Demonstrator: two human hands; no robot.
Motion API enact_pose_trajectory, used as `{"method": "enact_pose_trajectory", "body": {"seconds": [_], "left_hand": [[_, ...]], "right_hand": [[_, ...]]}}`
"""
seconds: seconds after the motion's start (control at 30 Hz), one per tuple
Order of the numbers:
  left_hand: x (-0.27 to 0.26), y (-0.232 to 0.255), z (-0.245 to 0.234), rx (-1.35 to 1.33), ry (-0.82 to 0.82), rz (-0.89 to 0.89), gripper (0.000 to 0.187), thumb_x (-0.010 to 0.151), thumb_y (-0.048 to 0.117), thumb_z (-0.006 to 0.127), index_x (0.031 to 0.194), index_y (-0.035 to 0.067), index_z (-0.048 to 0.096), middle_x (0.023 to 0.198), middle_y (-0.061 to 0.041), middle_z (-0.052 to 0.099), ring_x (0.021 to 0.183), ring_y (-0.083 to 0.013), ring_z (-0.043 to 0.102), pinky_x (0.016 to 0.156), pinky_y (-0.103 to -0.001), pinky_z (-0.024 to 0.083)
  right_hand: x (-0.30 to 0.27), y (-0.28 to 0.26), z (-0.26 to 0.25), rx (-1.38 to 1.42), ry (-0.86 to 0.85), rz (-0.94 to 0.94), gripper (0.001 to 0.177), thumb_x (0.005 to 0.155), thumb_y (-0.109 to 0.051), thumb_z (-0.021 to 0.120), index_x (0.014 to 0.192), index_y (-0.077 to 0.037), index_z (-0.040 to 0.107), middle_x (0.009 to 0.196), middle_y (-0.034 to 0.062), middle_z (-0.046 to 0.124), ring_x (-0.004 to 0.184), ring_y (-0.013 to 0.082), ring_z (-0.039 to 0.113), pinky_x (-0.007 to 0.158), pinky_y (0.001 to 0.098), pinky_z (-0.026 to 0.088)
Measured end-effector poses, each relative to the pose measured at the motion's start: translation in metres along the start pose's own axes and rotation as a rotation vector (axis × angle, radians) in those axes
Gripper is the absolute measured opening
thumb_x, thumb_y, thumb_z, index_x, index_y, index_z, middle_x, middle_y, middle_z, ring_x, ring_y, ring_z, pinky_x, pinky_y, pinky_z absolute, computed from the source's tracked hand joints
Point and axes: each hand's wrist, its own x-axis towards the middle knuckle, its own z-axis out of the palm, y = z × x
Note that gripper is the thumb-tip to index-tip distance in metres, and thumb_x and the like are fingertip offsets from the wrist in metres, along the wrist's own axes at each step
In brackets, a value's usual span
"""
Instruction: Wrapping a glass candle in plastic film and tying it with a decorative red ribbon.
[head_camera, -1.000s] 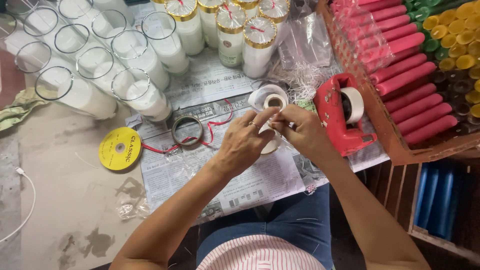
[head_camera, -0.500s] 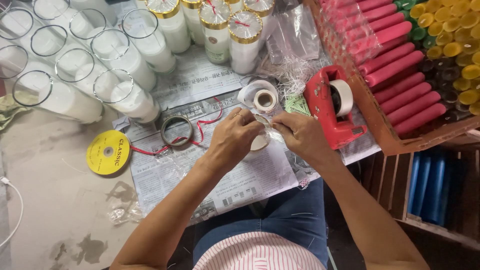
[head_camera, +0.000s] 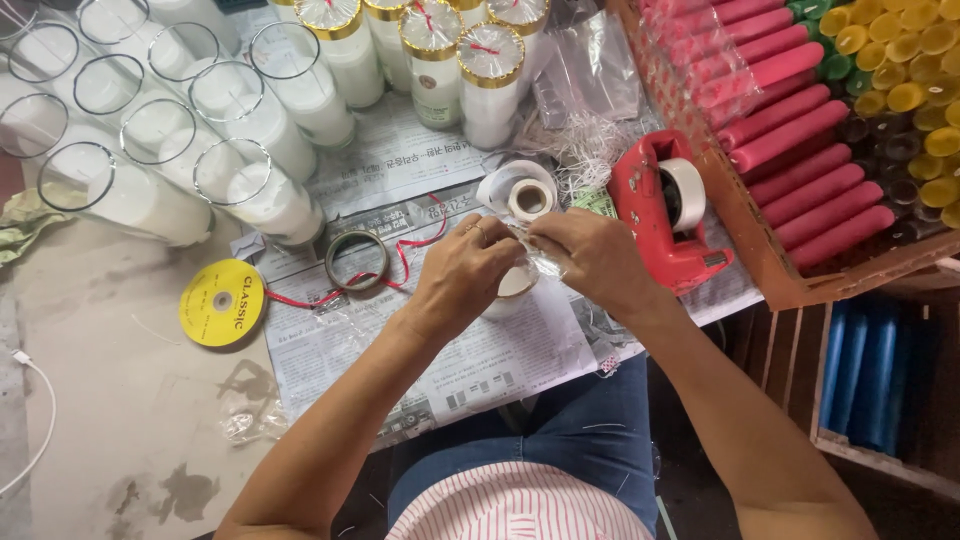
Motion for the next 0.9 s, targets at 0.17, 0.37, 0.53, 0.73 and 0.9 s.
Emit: {"method": "enact_pose_trajectory", "body": {"seconds": [0.17,0.37,0.53,0.73,0.9], "left_hand": [[-0.004,-0.006,0.009,-0.024,0.0,-0.06,0.014,0.092,0.019,0.072,0.08,0.022,0.066,0.084,-0.002,0.06,0.074,-0.0254,0.062,0.058,-0.034,0.051],[-0.011,-0.014,0.02,-0.056,0.007,-0.102,0.009,0.091,0.018,0.072,0.084,0.023,0.069,0.08,-0.003,0.059,0.073,-0.0261,0.062,0.061,-0.036,0.053],[-0.01,-0.02,0.024,-0.062,-0.015,-0.064,0.011,0.095,0.016,0.067,0.086,0.023,0.067,0.079,-0.004,0.055,0.074,-0.0273,0.061,0.061,-0.038,0.053],[0.008,-0.007,0.047,-0.052,-0.038,0.116,0.012,0.096,0.015,0.062,0.085,0.017,0.065,0.079,-0.007,0.057,0.077,-0.0301,0.064,0.059,-0.038,0.054],[0.051,0.069,-0.011,-0.186,0.022,0.305,0.013,0.098,0.014,0.058,0.087,0.013,0.064,0.081,-0.008,0.054,0.072,-0.0281,0.057,0.057,-0.036,0.053]], "right_hand": [[-0.007,-0.012,-0.013,0.178,-0.019,0.163,0.006,0.096,-0.011,0.069,0.098,-0.014,0.075,0.073,0.0124,0.069,0.074,0.0315,0.07,0.068,0.0395,0.055],[-0.029,-0.012,-0.011,0.347,-0.069,0.353,0.009,0.096,-0.013,0.067,0.094,-0.015,0.076,0.059,0.0049,0.06,0.062,0.0082,0.055,0.06,0.0302,0.052],[-0.056,-0.021,0.019,1.021,-0.031,0.642,0.008,0.095,-0.004,0.064,0.092,-0.002,0.071,0.056,0.0012,0.052,0.042,0.0107,0.053,0.038,0.0209,0.037],[-0.125,-0.024,0.099,2.178,-0.168,0.725,0.011,0.107,-0.013,0.047,0.11,-0.007,0.056,0.064,-0.0077,0.036,0.055,0.0093,0.04,0.047,0.0244,0.035],[-0.11,-0.055,0.084,2.345,-0.098,0.487,0.025,0.111,-0.021,0.039,0.101,-0.011,0.059,0.065,-0.0086,0.035,0.059,0.0096,0.04,0.054,0.0225,0.036]]}}
